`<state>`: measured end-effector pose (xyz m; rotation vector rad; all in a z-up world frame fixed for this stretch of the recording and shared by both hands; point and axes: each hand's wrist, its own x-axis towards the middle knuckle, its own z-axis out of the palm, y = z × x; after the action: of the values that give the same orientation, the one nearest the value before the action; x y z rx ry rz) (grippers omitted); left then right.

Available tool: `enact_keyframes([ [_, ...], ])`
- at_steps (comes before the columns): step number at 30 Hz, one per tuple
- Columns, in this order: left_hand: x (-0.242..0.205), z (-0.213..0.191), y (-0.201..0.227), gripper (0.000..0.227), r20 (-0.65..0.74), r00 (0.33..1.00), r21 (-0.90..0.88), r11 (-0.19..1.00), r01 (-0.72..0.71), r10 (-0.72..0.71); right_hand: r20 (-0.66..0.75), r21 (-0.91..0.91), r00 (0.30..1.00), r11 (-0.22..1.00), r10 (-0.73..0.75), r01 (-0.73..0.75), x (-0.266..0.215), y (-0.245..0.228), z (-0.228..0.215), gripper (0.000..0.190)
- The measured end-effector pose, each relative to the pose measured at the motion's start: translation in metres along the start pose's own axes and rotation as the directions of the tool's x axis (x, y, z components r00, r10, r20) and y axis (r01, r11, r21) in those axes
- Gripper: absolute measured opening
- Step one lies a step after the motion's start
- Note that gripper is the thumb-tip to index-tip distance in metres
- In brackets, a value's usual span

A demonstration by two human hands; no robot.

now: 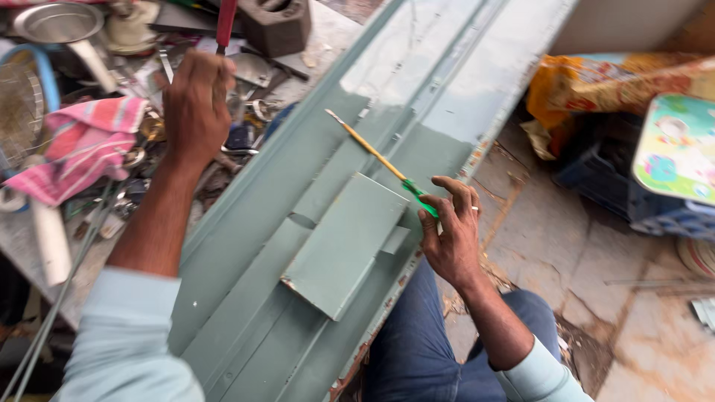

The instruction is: The person uses a screwdriver and pliers to pry and remove a metal cover plate from a long gray metal frame. They repeatedly insert the screwdriver into seams, lever the plate, and use pliers to pull a small tab, eventually detaching the cover and exposing the interior.

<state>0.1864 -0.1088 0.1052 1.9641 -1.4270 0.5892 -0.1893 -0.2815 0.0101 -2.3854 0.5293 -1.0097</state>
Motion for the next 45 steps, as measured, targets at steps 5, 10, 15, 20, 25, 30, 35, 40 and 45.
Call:
enact_keyframes([
  [5, -0.058, 0.002, 0.163, 0.017, 0.022, 0.776, -0.118, 0.772, -0.624, 0.631, 0.423, 0.846, 0.884, 0.261, 0.198, -0.464, -0.046, -0.020, -0.030, 0.071],
  [10, -0.099, 0.021, 0.271, 0.014, -0.042, 0.490, -0.235, 0.468, -0.852, 0.871, 0.715, 0.492, 0.694, -0.647, -0.080, -0.582, -0.088, -0.039, -0.066, 0.118],
  [15, -0.116, 0.027, 0.293, 0.022, -0.061, 0.484, -0.272, 0.452, -0.849, 0.873, 0.635, 0.651, 0.772, -0.530, -0.010, -0.543, -0.115, -0.047, -0.103, 0.104],
  [20, -0.123, 0.038, 0.290, 0.032, 0.039, 0.561, -0.287, 0.547, -0.786, 0.827, 0.688, 0.696, 0.680, -0.498, 0.253, -0.518, -0.133, -0.054, -0.122, 0.093],
  [25, -0.103, 0.058, 0.236, 0.061, 0.254, 0.893, -0.222, 0.921, -0.321, 0.372, 0.623, 0.762, 0.643, -0.530, 0.445, -0.372, -0.120, -0.041, -0.125, 0.072],
  [30, -0.096, 0.091, 0.198, 0.069, 0.436, 0.897, -0.028, 0.995, 0.094, -0.072, 0.647, 0.762, 0.623, -0.391, 0.440, -0.516, -0.123, -0.034, -0.116, 0.081],
  [35, -0.104, 0.122, 0.195, 0.074, 0.476, 0.851, -0.032, 0.963, 0.269, -0.222, 0.709, 0.687, 0.557, -0.247, 0.433, -0.683, -0.112, -0.019, -0.101, 0.068],
  [40, -0.108, 0.126, 0.191, 0.070, 0.493, 0.833, -0.015, 0.955, 0.296, -0.250, 0.818, 0.446, 0.373, -0.071, 0.439, -0.892, -0.090, -0.016, -0.100, 0.063],
  [45, -0.110, 0.128, 0.189, 0.067, 0.511, 0.827, -0.021, 0.959, 0.284, -0.234, 0.680, -0.251, 0.487, 0.798, 0.548, -0.548, -0.055, -0.008, -0.110, 0.041],
])
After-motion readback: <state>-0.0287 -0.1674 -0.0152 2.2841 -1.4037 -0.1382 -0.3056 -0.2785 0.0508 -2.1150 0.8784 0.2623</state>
